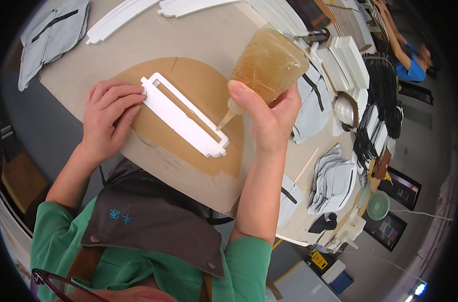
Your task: Applying glue to plastic components and attaching them to leather or fabric bag panels.
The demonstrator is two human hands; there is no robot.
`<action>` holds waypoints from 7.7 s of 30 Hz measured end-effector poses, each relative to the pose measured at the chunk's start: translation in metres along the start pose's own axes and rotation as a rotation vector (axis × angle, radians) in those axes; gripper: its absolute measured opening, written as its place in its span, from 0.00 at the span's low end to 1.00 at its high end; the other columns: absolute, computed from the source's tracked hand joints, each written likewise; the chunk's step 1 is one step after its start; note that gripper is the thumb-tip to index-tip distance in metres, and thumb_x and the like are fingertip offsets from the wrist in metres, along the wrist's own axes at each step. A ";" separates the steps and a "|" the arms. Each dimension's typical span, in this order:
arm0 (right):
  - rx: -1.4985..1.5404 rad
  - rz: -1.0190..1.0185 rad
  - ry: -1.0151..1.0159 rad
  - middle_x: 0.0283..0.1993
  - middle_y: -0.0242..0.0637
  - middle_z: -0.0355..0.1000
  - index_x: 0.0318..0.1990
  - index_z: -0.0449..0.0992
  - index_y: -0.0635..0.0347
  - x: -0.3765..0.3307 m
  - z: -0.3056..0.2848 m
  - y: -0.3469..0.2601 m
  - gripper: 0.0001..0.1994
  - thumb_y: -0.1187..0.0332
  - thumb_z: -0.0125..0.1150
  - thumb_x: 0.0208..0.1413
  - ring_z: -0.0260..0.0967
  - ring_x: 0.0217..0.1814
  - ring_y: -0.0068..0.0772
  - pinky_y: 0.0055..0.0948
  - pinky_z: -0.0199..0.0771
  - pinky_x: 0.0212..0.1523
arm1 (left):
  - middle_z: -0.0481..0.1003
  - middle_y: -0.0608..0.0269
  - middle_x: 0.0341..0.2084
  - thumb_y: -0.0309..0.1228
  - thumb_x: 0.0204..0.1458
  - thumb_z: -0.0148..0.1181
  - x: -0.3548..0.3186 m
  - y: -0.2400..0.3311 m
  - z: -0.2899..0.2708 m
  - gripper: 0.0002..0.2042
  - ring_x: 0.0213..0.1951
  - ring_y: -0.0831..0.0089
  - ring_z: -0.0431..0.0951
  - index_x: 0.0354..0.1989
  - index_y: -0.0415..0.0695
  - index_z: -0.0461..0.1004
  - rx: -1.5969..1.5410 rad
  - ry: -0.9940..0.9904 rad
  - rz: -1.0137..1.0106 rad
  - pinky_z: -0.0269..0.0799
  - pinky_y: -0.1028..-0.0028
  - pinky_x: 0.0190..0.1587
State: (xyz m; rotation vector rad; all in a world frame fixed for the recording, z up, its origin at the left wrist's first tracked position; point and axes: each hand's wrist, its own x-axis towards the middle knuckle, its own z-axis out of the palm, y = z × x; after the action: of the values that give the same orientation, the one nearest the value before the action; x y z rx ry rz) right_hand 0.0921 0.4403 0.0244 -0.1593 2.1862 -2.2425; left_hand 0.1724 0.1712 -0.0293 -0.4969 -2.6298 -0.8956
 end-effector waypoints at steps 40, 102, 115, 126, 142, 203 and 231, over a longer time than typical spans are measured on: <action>0.409 -0.003 -0.034 0.60 0.49 0.65 0.66 0.56 0.69 -0.021 0.036 -0.021 0.36 0.66 0.69 0.53 0.67 0.58 0.48 0.45 0.71 0.61 | 0.78 0.66 0.41 0.20 0.51 0.57 -0.014 -0.008 0.003 0.15 0.48 0.62 0.73 0.48 0.45 0.75 -0.134 0.087 -0.036 0.63 0.62 0.55; -0.023 0.082 -0.065 0.45 0.39 0.73 0.53 0.69 0.69 -0.017 0.035 0.005 0.29 0.73 0.74 0.41 0.73 0.44 0.28 0.27 0.73 0.47 | 0.79 0.67 0.40 0.18 0.53 0.53 -0.007 -0.006 0.005 0.14 0.46 0.62 0.73 0.48 0.44 0.74 -0.098 0.089 -0.053 0.63 0.63 0.56; 0.951 0.038 0.096 0.48 0.40 0.69 0.68 0.51 0.71 -0.101 -0.155 -0.051 0.45 0.61 0.69 0.47 0.68 0.41 0.32 0.29 0.72 0.35 | 0.79 0.64 0.41 0.20 0.54 0.54 -0.008 -0.006 0.007 0.13 0.45 0.62 0.74 0.46 0.44 0.76 -0.081 0.109 -0.010 0.66 0.65 0.54; -0.732 0.592 0.677 0.53 0.35 0.72 0.63 0.66 0.59 -0.319 -0.276 -0.059 0.35 0.78 0.69 0.43 0.70 0.53 0.32 0.29 0.70 0.51 | 0.67 0.60 0.26 0.25 0.58 0.56 -0.024 -0.030 0.012 0.05 0.33 0.65 0.67 0.33 0.37 0.70 -0.250 0.206 -0.130 0.62 0.71 0.41; -0.729 -0.076 0.143 0.27 0.32 0.74 0.32 0.79 0.62 -0.176 -0.069 -0.011 0.05 0.77 0.70 0.47 0.69 0.29 0.19 0.21 0.69 0.33 | 0.74 0.69 0.34 0.29 0.44 0.68 0.019 0.066 0.009 0.08 0.44 0.67 0.71 0.33 0.47 0.76 -0.037 -0.217 0.437 0.58 0.61 0.57; -0.981 -0.102 -0.061 0.23 0.37 0.76 0.38 0.82 0.53 -0.131 0.000 0.020 0.06 0.66 0.66 0.53 0.75 0.25 0.39 0.34 0.73 0.29 | 0.76 0.60 0.42 0.32 0.58 0.57 0.085 -0.100 -0.115 0.11 0.47 0.70 0.72 0.43 0.36 0.75 -1.215 0.826 -0.261 0.62 0.69 0.55; -0.846 -0.247 0.219 0.51 0.36 0.71 0.35 0.78 0.55 -0.209 -0.168 -0.083 0.15 0.71 0.76 0.37 0.64 0.58 0.39 0.37 0.62 0.59 | 0.71 0.57 0.53 0.29 0.45 0.62 0.109 0.248 0.073 0.06 0.56 0.58 0.66 0.27 0.46 0.70 -0.623 -0.794 0.522 0.55 0.59 0.62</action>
State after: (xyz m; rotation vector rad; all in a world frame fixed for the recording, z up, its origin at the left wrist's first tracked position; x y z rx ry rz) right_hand 0.2931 0.6257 0.0893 -0.1930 3.2443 -1.2921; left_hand 0.1666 0.4256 0.0891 -1.9264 -2.5035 -1.5415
